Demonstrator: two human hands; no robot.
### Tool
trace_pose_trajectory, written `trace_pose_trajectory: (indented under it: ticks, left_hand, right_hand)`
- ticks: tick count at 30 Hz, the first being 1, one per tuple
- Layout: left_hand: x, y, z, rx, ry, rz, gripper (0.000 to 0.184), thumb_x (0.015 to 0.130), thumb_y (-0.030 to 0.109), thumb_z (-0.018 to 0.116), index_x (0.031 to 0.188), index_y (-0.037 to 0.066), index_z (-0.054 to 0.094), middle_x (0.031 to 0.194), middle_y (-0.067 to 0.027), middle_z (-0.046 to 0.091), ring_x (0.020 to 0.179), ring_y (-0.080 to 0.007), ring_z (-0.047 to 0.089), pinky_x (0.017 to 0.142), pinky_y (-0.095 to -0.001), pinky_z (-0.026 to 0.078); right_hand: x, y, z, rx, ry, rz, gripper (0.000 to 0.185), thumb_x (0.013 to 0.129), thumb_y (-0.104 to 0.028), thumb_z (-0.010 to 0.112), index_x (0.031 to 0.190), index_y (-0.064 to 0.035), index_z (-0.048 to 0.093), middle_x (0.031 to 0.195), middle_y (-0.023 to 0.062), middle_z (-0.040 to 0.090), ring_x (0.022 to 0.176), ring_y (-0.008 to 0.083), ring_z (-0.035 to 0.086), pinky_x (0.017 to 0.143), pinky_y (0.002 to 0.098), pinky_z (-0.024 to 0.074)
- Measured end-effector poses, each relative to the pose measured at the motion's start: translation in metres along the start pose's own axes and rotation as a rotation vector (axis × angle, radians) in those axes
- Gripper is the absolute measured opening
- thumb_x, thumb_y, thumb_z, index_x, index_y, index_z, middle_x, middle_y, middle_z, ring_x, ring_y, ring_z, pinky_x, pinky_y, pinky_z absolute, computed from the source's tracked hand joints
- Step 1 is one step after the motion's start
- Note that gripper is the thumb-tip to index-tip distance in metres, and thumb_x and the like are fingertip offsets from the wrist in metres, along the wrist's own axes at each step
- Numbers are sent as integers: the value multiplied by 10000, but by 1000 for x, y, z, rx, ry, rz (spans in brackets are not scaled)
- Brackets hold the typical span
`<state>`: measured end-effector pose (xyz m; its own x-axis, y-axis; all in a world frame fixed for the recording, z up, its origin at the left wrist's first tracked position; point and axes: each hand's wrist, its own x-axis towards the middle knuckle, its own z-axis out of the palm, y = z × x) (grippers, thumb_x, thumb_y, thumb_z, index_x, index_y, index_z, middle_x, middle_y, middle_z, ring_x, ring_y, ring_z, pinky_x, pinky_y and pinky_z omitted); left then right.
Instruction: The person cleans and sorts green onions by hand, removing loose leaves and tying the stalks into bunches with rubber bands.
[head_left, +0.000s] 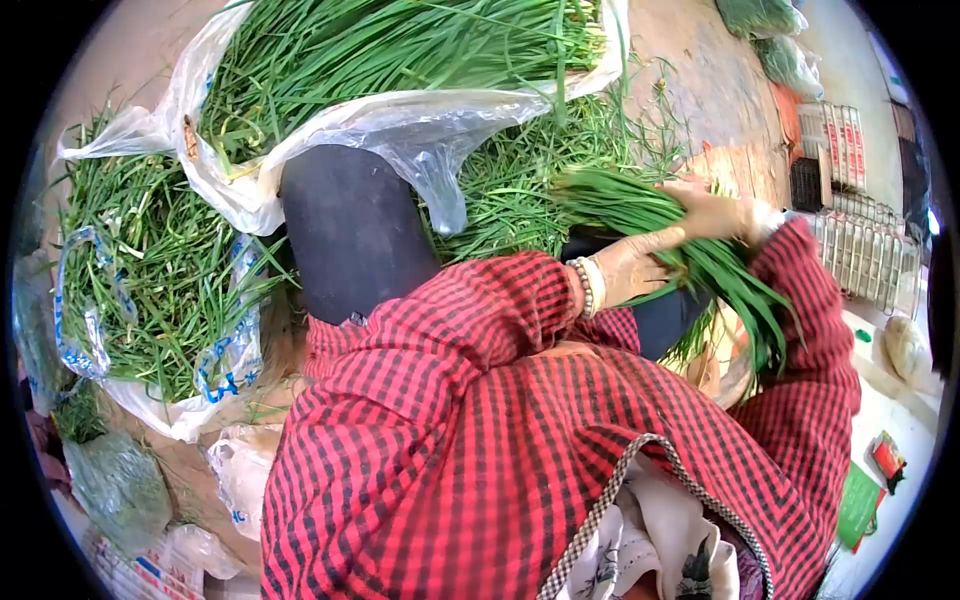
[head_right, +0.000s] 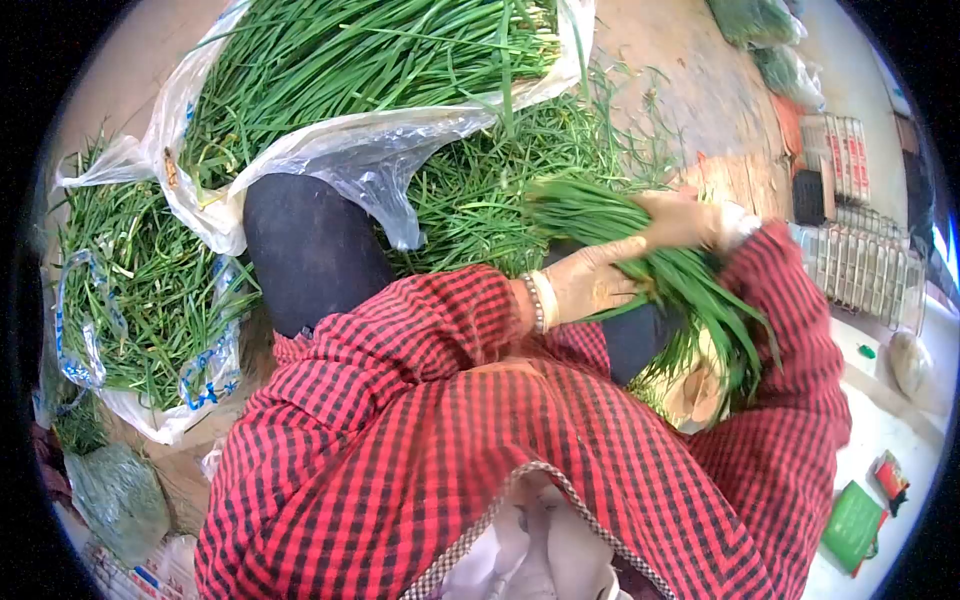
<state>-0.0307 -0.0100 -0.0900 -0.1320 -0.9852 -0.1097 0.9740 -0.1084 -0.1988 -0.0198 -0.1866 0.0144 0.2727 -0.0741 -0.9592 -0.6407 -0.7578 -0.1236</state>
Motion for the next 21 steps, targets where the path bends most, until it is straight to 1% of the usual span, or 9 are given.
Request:
trace_pose_trajectory:
  ticks: [3, 9, 12, 13, 15, 17, 18, 20, 21]
  left_hand:
    - [9, 21, -26, -52, 23, 44, 428, 882, 296, 681, 1215, 58, 556, 1236, -92, 603, 1152, -231, 566, 1035, -367, 420]
    - [24, 22, -13, 13, -42, 154, 373, 900, 299, 664, 1208, 108, 575, 1142, -32, 653, 1037, -161, 616, 931, -327, 481]
    - [18, 20, 6, 328, 63, 48, 423, 854, 389, 709, 1181, 145, 598, 1108, 40, 650, 922, -73, 595, 723, -234, 459]
    - [16, 17, 12, 395, 69, 16, 424, 835, 442, 713, 1117, 138, 629, 1009, 62, 665, 754, -51, 564, 583, -195, 399]
    - [19, 11, 14, 553, 46, 11, 383, 841, 469, 697, 1035, 142, 647, 864, 56, 656, 559, -34, 467, 452, -179, 286]
    - [14, 19, 11, 703, 106, -191, 348, 863, 465, 671, 1003, 148, 635, 754, 51, 604, 462, -28, 375, 390, -192, 199]
    - [8, 23, 10, 751, 100, -143, 329, 872, 466, 658, 919, 141, 632, 686, 48, 547, 431, -31, 334, 377, -198, 168]
    - [2, 27, 0, 669, -22, 46, 264, 892, 351, 633, 960, 99, 674, 677, 17, 597, 445, -36, 368, 392, -203, 210]
    - [-3, 35, -10, 697, -52, -24, 251, 890, 306, 625, 1008, 92, 679, 701, -4, 627, 446, -37, 370, 398, -206, 229]
  right_hand:
    - [75, -25, -18, -183, -17, 144, 1292, 662, -746, 657, 1474, 90, 99, 1499, 296, 251, 1399, 357, 281, 1140, 394, 255]
    - [89, -23, -47, -74, -130, 213, 1254, 641, -777, 665, 1418, 127, 273, 1435, 294, 367, 1334, 344, 387, 1117, 390, 297]
    - [39, -52, -41, 88, -255, 157, 1038, 744, -629, 709, 1425, 56, 329, 1382, 218, 468, 1271, 262, 462, 1075, 375, 358]
    - [43, -46, -31, 2, -223, 161, 924, 769, -521, 725, 1416, 28, 360, 1341, 185, 514, 1220, 236, 496, 1056, 364, 379]
    - [46, -44, -13, -45, -181, 124, 784, 785, -338, 747, 1398, 4, 398, 1288, 149, 570, 1145, 207, 541, 1019, 351, 417]
    - [57, -28, 0, 82, -157, 3, 736, 762, -193, 750, 1383, 9, 409, 1272, 138, 584, 1098, 203, 564, 980, 346, 452]
    - [61, -17, -3, 245, -160, 175, 725, 715, -125, 770, 1346, 23, 445, 1192, 138, 621, 1053, 210, 588, 908, 353, 499]
    - [59, 2, -16, 171, 99, 248, 667, 607, -38, 773, 1218, 71, 529, 978, 180, 673, 864, 248, 648, 699, 379, 563]
    - [47, 5, -26, 402, 95, 302, 638, 592, -10, 745, 1184, 93, 530, 898, 181, 677, 722, 252, 658, 572, 373, 553]
